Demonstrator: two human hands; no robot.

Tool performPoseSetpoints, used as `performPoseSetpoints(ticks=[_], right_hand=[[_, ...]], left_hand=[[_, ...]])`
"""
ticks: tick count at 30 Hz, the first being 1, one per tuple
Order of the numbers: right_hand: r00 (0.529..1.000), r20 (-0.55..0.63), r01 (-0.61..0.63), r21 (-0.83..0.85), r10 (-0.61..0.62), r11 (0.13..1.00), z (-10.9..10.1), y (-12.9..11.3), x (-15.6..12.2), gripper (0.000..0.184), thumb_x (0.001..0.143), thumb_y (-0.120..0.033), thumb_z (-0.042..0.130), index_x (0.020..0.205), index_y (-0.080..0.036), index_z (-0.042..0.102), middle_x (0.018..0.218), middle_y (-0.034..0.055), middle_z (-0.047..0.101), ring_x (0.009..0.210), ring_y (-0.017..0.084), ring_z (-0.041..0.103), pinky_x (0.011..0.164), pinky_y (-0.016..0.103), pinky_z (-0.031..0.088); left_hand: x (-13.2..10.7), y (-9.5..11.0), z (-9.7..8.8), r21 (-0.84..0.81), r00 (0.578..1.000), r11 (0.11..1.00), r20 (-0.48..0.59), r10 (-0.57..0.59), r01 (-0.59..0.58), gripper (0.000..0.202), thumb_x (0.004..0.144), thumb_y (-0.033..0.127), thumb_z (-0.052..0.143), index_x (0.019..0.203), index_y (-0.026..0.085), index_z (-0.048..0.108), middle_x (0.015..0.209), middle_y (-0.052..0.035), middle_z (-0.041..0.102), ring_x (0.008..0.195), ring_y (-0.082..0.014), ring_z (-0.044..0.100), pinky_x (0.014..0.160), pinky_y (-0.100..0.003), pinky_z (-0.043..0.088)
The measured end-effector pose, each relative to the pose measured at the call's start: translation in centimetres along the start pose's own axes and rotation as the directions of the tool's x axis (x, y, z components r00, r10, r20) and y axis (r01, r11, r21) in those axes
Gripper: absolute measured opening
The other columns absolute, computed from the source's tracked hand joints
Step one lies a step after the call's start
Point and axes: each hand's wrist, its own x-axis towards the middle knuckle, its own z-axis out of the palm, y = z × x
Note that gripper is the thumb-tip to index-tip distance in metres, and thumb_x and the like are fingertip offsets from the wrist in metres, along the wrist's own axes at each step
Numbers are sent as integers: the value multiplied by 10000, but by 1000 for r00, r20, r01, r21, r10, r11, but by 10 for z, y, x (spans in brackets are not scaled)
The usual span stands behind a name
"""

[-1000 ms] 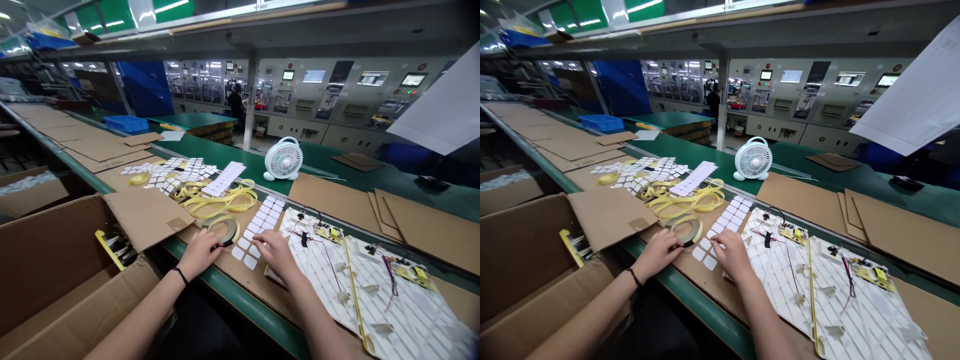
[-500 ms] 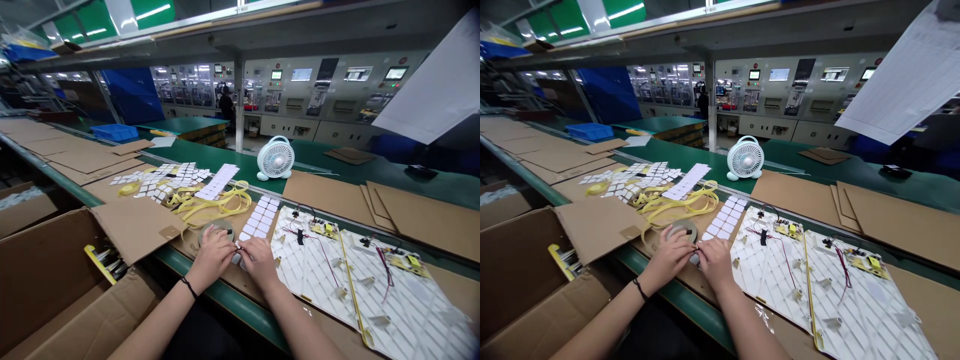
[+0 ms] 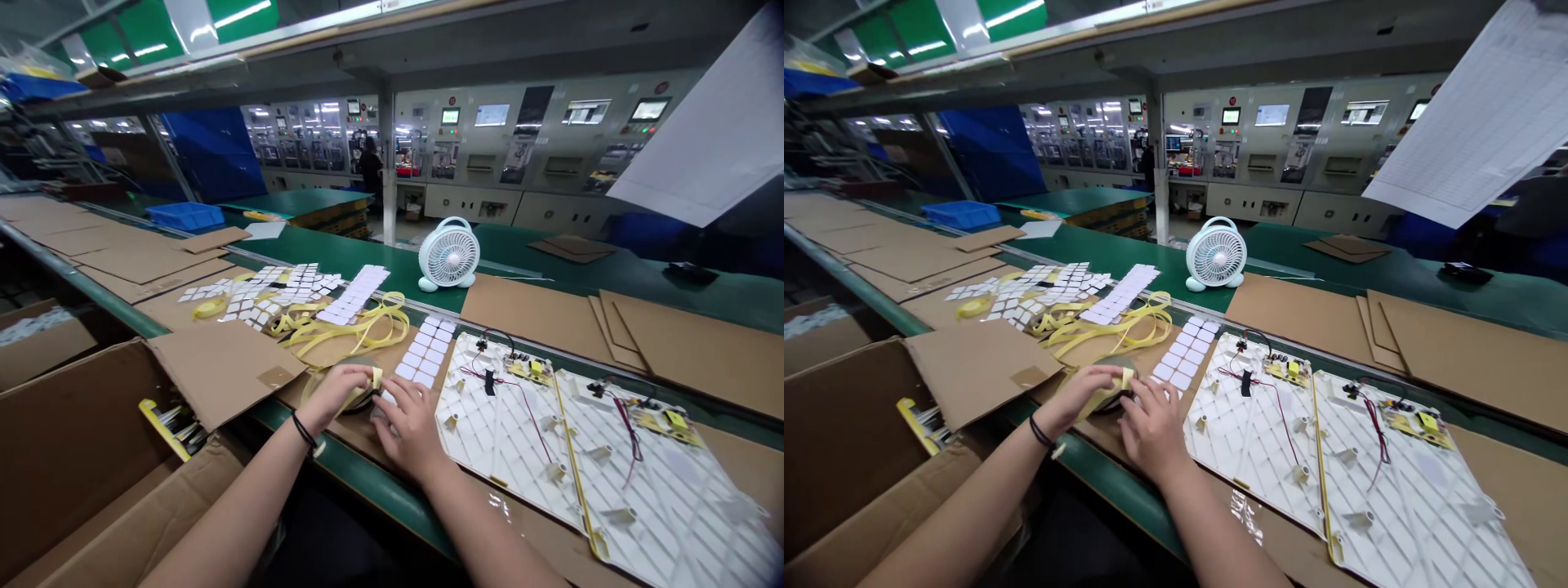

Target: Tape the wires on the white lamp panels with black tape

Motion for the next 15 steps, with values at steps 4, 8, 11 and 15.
performPoseSetpoints(ticks=[4, 8, 11, 15], right_hand=[[999, 24, -27, 298, 21, 954, 0, -9, -3, 46, 798, -179, 552, 834, -201, 534, 1198, 71, 594, 1153, 192, 508, 972, 365, 381], [958, 87, -277, 516, 272, 811, 1, -11, -3, 133, 779, -188, 533, 828, -221, 413, 1112, 76, 629, 1007, 174, 593, 883, 330, 464], [919, 122, -372, 583, 375, 722, 3, -7, -1, 159, 784, -221, 523, 828, -227, 370, 1080, 89, 642, 986, 186, 609, 848, 339, 492], [909, 96, -359, 677, 407, 642, 7, 0, 0, 159, 807, -243, 528, 835, -222, 373, 1058, 98, 644, 996, 184, 615, 876, 359, 498]], left_hand=[[29, -2, -16, 183, 997, 982, -58, 56, -44, 322, 697, 311, 463, 854, 151, 694, 865, -58, 704, 848, -245, 627, 794, -357, 496], [24, 7, -27, 391, 976, 906, -67, 207, -165, 279, 667, 280, 579, 910, 195, 691, 1123, -67, 637, 1100, -293, 521, 994, -440, 363], [-6, 8, -25, 670, 876, 671, -64, 479, -318, 241, 717, 215, 579, 933, 233, 683, 1205, -61, 569, 1166, -284, 458, 1023, -466, 305], [-34, -13, -7, 630, 863, 670, 0, 506, -393, 231, 869, 278, 516, 1042, 229, 661, 1021, -59, 649, 988, -209, 569, 884, -354, 404]])
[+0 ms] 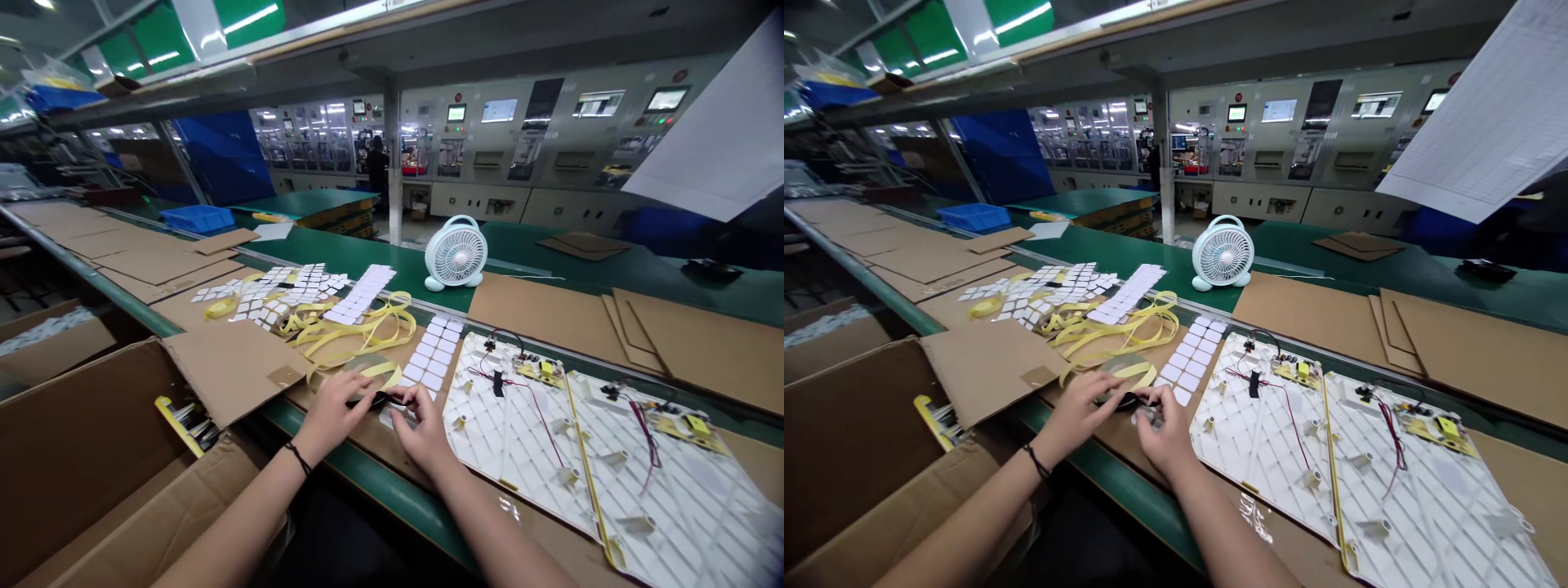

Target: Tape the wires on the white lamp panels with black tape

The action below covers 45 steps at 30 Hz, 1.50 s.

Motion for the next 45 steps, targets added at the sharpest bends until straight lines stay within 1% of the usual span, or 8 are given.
performPoseSetpoints(ticks=[9, 15, 20, 26, 30, 34, 39, 45], right_hand=[[989, 6, 142, -245, -145, 959, -7, -3, -7, 112, 891, -271, 505, 804, -201, 492, 1198, 104, 581, 1076, 194, 572, 908, 368, 465], [837, 346, 535, -680, -424, 501, -4, -14, -17, 127, 862, -190, 479, 779, -230, 566, 1338, -5, 490, 1283, 228, 359, 1064, 498, 227], [781, 471, 622, -649, -411, 439, -7, -32, -32, 136, 874, -259, 488, 773, -244, 577, 1363, -31, 461, 1318, 215, 306, 1089, 500, 180], [913, -250, 68, -686, -322, 724, -131, -57, -47, 251, 869, -314, 555, 1116, -295, 595, 1349, 67, 446, 1239, 248, 428, 1031, 451, 350], [619, -762, -422, -527, -190, 738, -275, -57, -82, 707, 821, -391, 585, 1429, -284, 241, 1267, 109, 523, 1090, 275, 555, 949, 482, 425], [429, -900, -768, -322, 73, 553, -372, -39, -131, 1087, 721, -443, 670, 1468, -197, -80, 1221, 184, 558, 1123, 333, 546, 917, 483, 448], [495, -818, -788, -279, 294, 549, -395, -15, -160, 1195, 639, -317, 721, 1455, -181, -141, 1123, 146, 619, 1075, 292, 591, 903, 411, 479], [528, -804, -814, -386, 275, 434, -371, -9, -153, 1096, 659, -177, 631, 1468, -251, -104, 1127, 104, 627, 1028, 271, 619, 878, 408, 482]], left_hand=[[-9, -2, 29, -145, 981, 971, 25, -191, 192, 255, 889, 335, 491, 826, 233, 715, 839, -19, 710, 803, -186, 622, 773, -325, 402], [-5, -7, 34, -205, 979, 957, 57, -197, 205, 270, 824, 384, 528, 779, 218, 736, 747, -28, 702, 730, -194, 619, 689, -300, 457], [3, -25, 43, -148, 943, 931, 22, -333, 332, 310, 781, 468, 544, 767, 220, 729, 813, -35, 721, 783, -232, 650, 719, -326, 498], [23, -22, 29, -23, 996, 1000, -92, 11, -14, 305, 780, 533, 596, 891, 272, 707, 953, -8, 713, 923, -244, 635, 837, -344, 468], [38, 22, 27, 29, 937, 950, -155, 312, -311, 164, 854, 369, 565, 864, 249, 676, 912, -15, 693, 895, -233, 615, 795, -365, 413], [60, 85, 53, -103, 864, 858, -56, 500, -503, 94, 875, 239, 551, 877, 226, 644, 888, -8, 678, 866, -191, 593, 793, -354, 381], [105, 142, 100, -94, 735, 764, 220, 641, -638, 174, 882, 179, 490, 942, 210, 650, 895, -28, 664, 881, -199, 564, 809, -388, 360], [138, 125, 138, 240, 749, 756, 488, 448, -609, 271, 787, 81, 485, 857, 224, 704, 959, -91, 626, 960, -285, 523, 780, -446, 331]])
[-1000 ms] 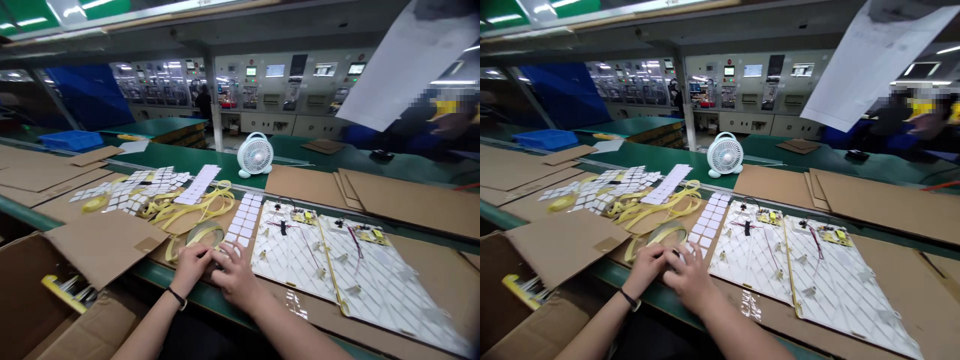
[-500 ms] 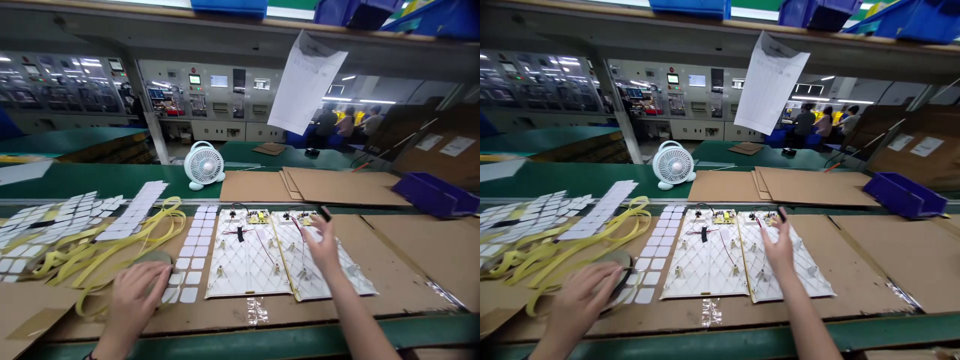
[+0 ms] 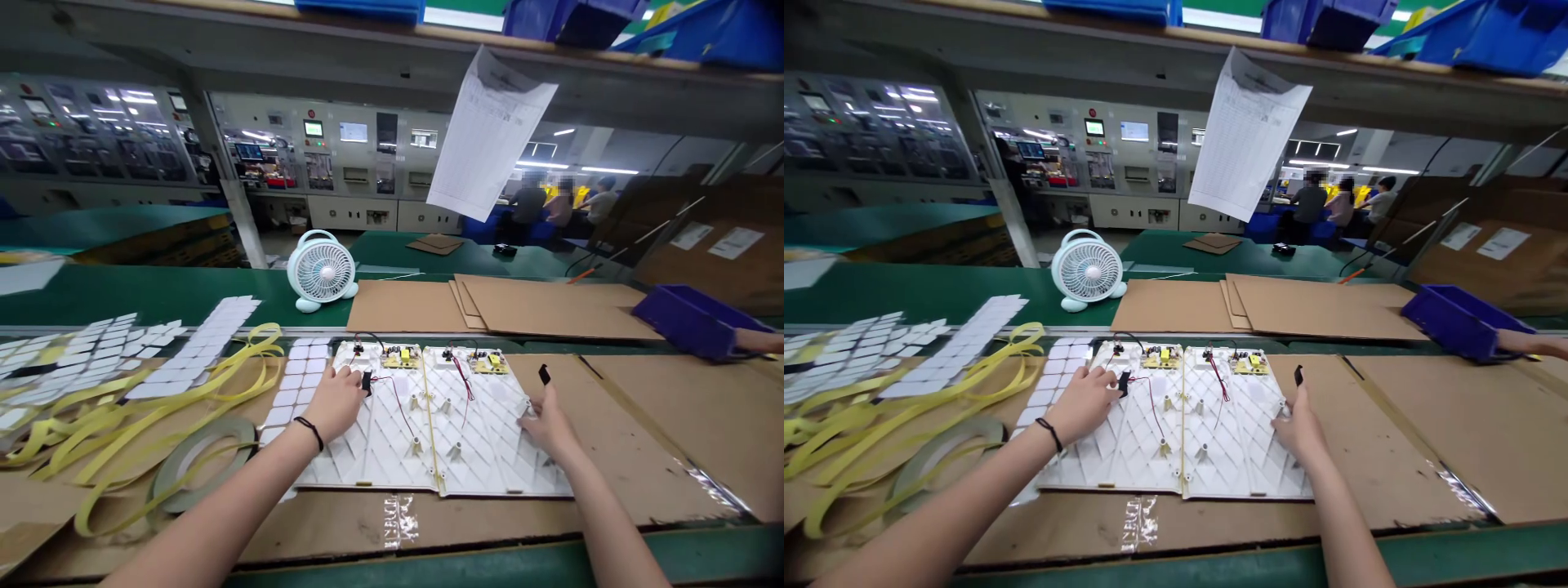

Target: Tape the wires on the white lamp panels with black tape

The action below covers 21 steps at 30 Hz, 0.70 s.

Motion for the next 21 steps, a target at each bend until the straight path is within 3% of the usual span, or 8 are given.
performPoseSetpoints(ticks=[5, 8, 10, 13, 16, 18, 21], right_hand=[[998, 57, 32, -90, -27, 995, 14, -18, -14, 988, 709, -203, 597, 1482, -268, -16, 1147, 104, 626, 1007, 287, 626, 855, 419, 481], [983, 171, 77, -76, -63, 994, 10, -31, -10, 977, 719, -250, 623, 1484, -276, 16, 1108, 115, 637, 926, 286, 650, 805, 417, 496], [968, 232, 109, -30, -99, 994, 3, -44, 1, 988, 715, -295, 652, 1485, -275, 34, 1112, 136, 627, 898, 285, 652, 770, 411, 504], [967, 202, 149, 53, -157, 987, -8, -71, 24, 998, 702, -350, 684, 1480, -288, 62, 1199, 164, 568, 955, 296, 627, 786, 426, 497], [949, 170, 194, 344, -264, 919, -3, -99, 41, 1002, 705, -395, 691, 1465, -265, 52, 1150, 146, 581, 928, 259, 622, 786, 397, 503], [934, 173, 169, 556, -312, 814, 9, -110, 43, 1025, 697, -419, 702, 1445, -236, 27, 1046, 112, 619, 848, 228, 625, 748, 368, 514], [921, 199, 110, 692, -336, 713, 31, -113, 36, 1024, 686, -406, 724, 1410, -221, 24, 957, 72, 639, 808, 207, 619, 745, 362, 516]], left_hand=[[-17, -21, 20, -12, 994, 994, 20, -107, 107, 303, 771, 110, 490, 995, 225, 659, 994, -91, 597, 954, -276, 516, 775, -443, 330], [-16, -25, 11, 16, 985, 985, 11, -171, 171, 241, 784, 114, 481, 908, 208, 665, 952, -89, 603, 935, -281, 519, 757, -446, 321], [-4, -17, -3, 26, 986, 987, -47, -157, 158, 226, 815, 109, 461, 859, 205, 661, 937, -79, 611, 921, -267, 526, 769, -447, 312], [27, 11, -24, -42, 987, 996, -145, 74, -81, 242, 840, 91, 470, 944, 234, 635, 1036, -37, 618, 978, -222, 526, 813, -407, 309], [68, 43, -26, 4, 885, 910, -229, 405, -415, 288, 876, 102, 479, 1083, 272, 584, 1217, -6, 575, 1140, -212, 463, 891, -393, 280], [93, 56, -17, 78, 839, 871, -242, 488, -484, 259, 880, 100, 489, 1063, 250, 595, 1164, -25, 613, 1155, -232, 455, 933, -422, 240], [120, 61, 2, 57, 864, 887, -206, 460, -459, 153, 860, 97, 532, 830, 198, 643, 833, -34, 680, 963, -218, 541, 929, -432, 231]])
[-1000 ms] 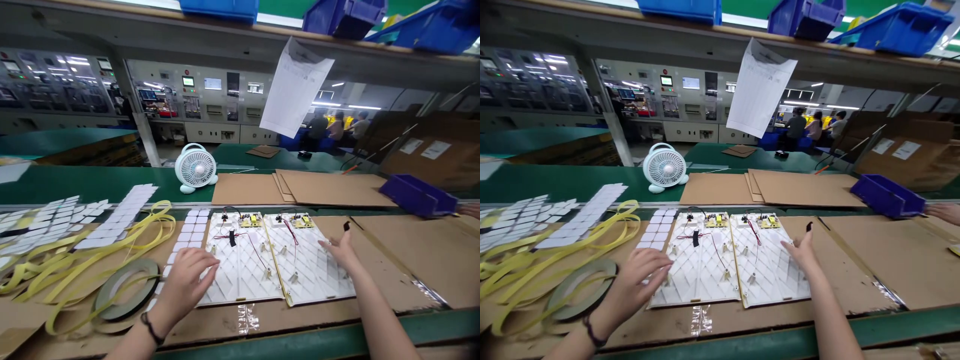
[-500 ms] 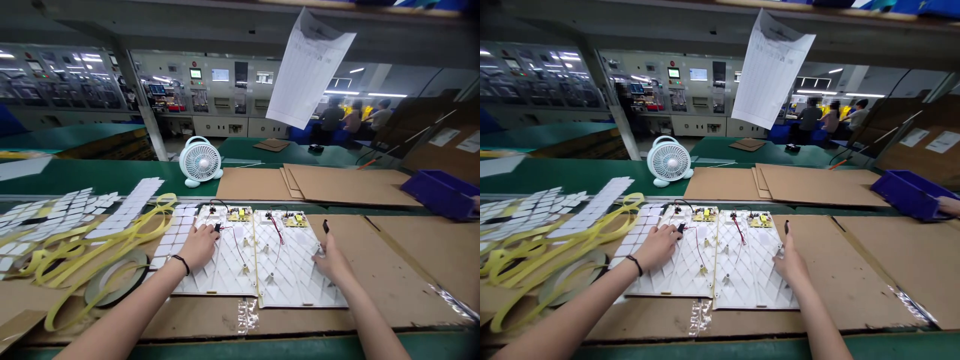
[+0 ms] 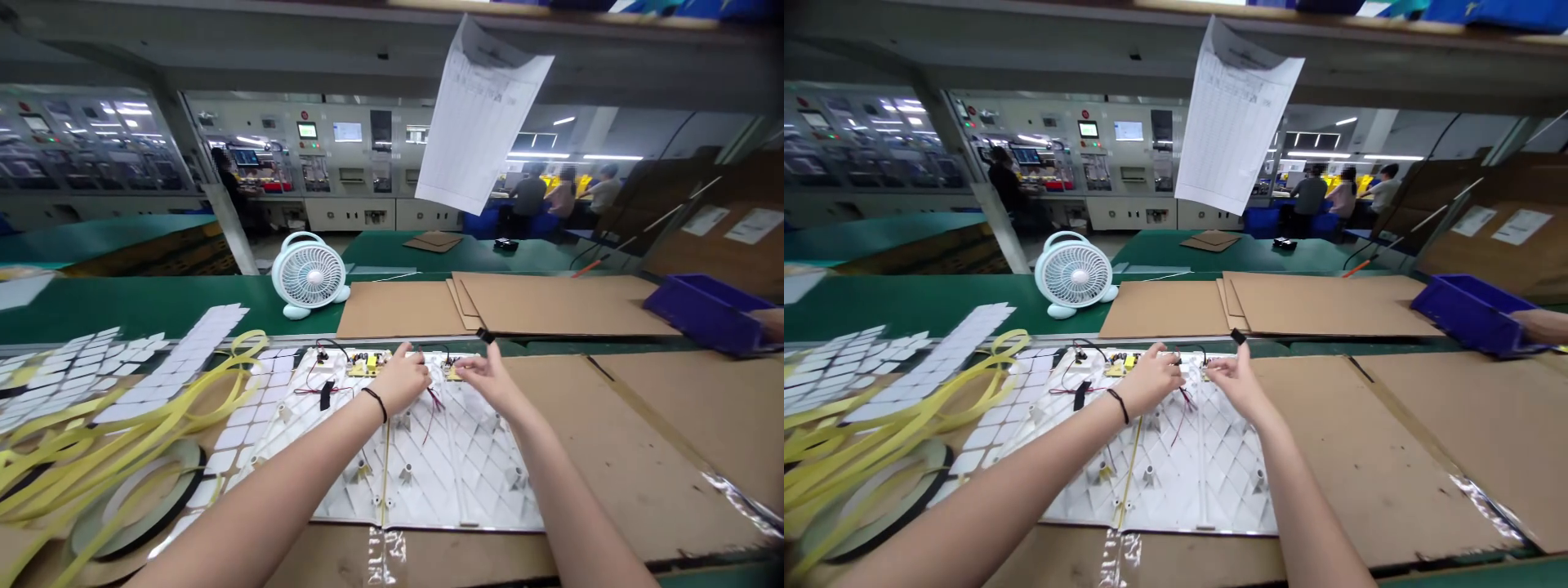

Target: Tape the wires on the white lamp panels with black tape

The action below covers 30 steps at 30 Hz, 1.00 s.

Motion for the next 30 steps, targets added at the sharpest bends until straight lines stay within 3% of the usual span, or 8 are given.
performPoseSetpoints(ticks=[5, 9, 12, 18, 22, 26, 28, 30], right_hand=[[993, 90, 75, 6, -75, 997, 11, 12, -10, 909, 682, -264, 728, 1366, -235, 131, 889, 29, 636, 822, 190, 622, 761, 344, 514], [978, 64, 205, -125, -198, 971, 9, 10, -9, 762, 726, -178, 636, 1367, -259, 231, 874, 13, 624, 755, 161, 610, 659, 284, 500], [963, 11, 267, -178, -269, 947, 8, 10, -7, 648, 754, -165, 605, 1335, -251, 331, 891, 22, 634, 785, 170, 609, 700, 307, 499], [951, -140, 278, -3, -275, 961, 17, 16, -7, 331, 736, -163, 653, 1016, -210, 484, 739, 5, 654, 747, 185, 630, 735, 332, 500], [955, -129, 262, -58, -268, 963, 23, 24, -7, 356, 717, -162, 651, 1031, -203, 487, 707, -1, 654, 695, 187, 629, 694, 333, 509], [945, -47, 318, -85, -322, 944, 21, 20, -9, 445, 776, -174, 602, 1194, -211, 456, 817, 24, 638, 764, 181, 622, 752, 353, 520], [942, -10, 335, -26, -336, 942, 20, 16, -11, 473, 810, -174, 560, 1256, -229, 413, 849, 26, 612, 784, 173, 615, 772, 355, 525], [938, 12, 346, -2, -346, 938, 20, 13, -12, 476, 824, -163, 534, 1273, -240, 397, 819, 15, 598, 772, 169, 613, 766, 351, 527]], left_hand=[[5, -2, 14, -347, 955, 899, -22, -294, 269, 125, 891, 277, 562, 850, 244, 675, 816, 9, 689, 839, -167, 560, 824, -369, 276], [4, 7, 14, -527, 913, 778, -9, -409, 343, 126, 893, 293, 550, 886, 272, 675, 879, 35, 700, 873, -168, 567, 822, -366, 276], [5, 8, 17, -592, 887, 713, 4, -462, 375, 136, 884, 303, 556, 870, 262, 685, 886, 26, 705, 874, -173, 577, 824, -364, 297], [5, 3, 24, -768, 898, 607, -100, -429, 205, 133, 853, 273, 599, 809, 222, 714, 795, -1, 706, 782, -152, 610, 759, -289, 395], [6, 9, 26, -780, 906, 617, -180, -384, 107, 156, 842, 253, 605, 756, 195, 721, 701, -8, 686, 684, -131, 600, 724, -266, 412], [6, 11, 26, -804, 902, 554, -55, -428, 214, 161, 842, 236, 575, 803, 203, 728, 711, -6, 688, 655, -127, 597, 669, -252, 419], [5, 10, 27, -858, 895, 440, 49, -443, 264, 206, 845, 222, 550, 991, 212, 695, 733, -1, 693, 670, -132, 607, 641, -243, 428], [2, 9, 28, -914, 908, 302, 138, -396, 270, 442, 840, 220, 557, 1280, 230, 512, 742, 13, 696, 685, -137, 619, 643, -241, 446]])
